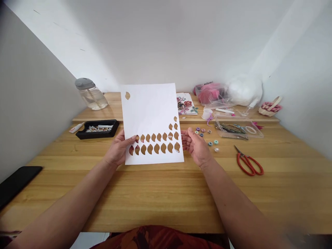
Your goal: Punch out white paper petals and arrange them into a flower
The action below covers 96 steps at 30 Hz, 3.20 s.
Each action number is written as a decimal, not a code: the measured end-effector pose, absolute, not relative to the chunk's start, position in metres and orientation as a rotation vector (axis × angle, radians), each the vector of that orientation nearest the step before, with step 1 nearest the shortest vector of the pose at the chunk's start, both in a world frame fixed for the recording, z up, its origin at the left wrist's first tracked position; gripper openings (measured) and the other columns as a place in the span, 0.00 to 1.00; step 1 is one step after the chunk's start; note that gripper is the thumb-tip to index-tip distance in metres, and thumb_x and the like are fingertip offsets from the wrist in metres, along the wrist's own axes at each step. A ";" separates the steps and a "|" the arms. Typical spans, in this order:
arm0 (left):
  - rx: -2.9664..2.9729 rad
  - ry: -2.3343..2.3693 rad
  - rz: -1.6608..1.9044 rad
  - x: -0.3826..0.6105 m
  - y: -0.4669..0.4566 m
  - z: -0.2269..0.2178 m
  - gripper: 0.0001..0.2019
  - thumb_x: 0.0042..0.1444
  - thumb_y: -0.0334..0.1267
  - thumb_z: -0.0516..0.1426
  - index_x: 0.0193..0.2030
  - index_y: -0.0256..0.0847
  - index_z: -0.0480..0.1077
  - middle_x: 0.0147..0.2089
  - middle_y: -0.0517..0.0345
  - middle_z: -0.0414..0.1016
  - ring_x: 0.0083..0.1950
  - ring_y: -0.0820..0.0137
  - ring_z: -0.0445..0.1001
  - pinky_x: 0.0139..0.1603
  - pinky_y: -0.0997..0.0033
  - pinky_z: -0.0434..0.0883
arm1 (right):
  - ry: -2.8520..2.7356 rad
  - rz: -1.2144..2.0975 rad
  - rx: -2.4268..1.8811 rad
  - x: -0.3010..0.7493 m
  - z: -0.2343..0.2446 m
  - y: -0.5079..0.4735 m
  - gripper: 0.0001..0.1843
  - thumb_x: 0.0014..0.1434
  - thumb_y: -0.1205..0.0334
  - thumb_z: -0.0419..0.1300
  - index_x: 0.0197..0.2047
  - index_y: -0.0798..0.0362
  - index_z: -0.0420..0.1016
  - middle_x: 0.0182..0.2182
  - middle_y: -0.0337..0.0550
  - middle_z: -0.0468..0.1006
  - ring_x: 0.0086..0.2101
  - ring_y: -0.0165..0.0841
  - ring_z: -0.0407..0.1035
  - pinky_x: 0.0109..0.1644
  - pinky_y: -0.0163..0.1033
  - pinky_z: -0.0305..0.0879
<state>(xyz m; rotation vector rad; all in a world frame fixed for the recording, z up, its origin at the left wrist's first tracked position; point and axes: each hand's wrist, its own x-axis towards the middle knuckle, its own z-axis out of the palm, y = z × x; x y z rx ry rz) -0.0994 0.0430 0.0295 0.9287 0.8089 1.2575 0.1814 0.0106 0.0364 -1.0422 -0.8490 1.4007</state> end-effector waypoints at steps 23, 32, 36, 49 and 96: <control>1.110 0.778 1.013 -0.086 0.025 0.025 0.13 0.53 0.41 0.64 0.41 0.41 0.66 0.30 0.60 0.74 0.22 0.73 0.72 0.16 0.79 0.65 | -0.916 1.330 -1.289 0.171 0.040 0.001 0.22 0.42 0.58 0.75 0.34 0.52 0.68 0.28 0.36 0.75 0.22 0.30 0.69 0.21 0.33 0.52; 1.092 0.790 1.001 -0.085 0.024 0.023 0.13 0.52 0.42 0.65 0.37 0.40 0.67 0.29 0.61 0.75 0.21 0.75 0.71 0.18 0.79 0.66 | -0.700 1.425 -1.194 0.164 0.041 -0.001 0.24 0.40 0.68 0.74 0.38 0.49 0.69 0.28 0.37 0.76 0.25 0.33 0.70 0.25 0.37 0.66; 1.030 0.796 1.016 -0.085 0.025 0.024 0.14 0.50 0.42 0.66 0.36 0.40 0.66 0.29 0.60 0.75 0.20 0.76 0.69 0.18 0.79 0.66 | -0.713 1.614 -1.088 0.166 0.047 -0.004 0.15 0.44 0.65 0.72 0.34 0.54 0.73 0.27 0.40 0.76 0.27 0.34 0.71 0.30 0.41 0.70; 1.003 0.792 1.013 -0.085 0.025 0.027 0.14 0.49 0.42 0.66 0.35 0.39 0.66 0.30 0.57 0.76 0.21 0.76 0.69 0.18 0.80 0.65 | -0.787 1.727 -1.017 0.171 0.043 -0.005 0.12 0.52 0.59 0.69 0.40 0.52 0.77 0.34 0.45 0.80 0.34 0.41 0.75 0.40 0.47 0.71; 0.845 0.917 1.439 -0.102 0.047 0.032 0.18 0.42 0.35 0.68 0.39 0.41 0.69 0.31 0.60 0.73 0.25 0.74 0.70 0.20 0.78 0.64 | -2.059 0.147 -1.752 0.184 0.031 0.007 0.11 0.61 0.64 0.55 0.32 0.52 0.79 0.31 0.46 0.81 0.32 0.39 0.71 0.35 0.40 0.58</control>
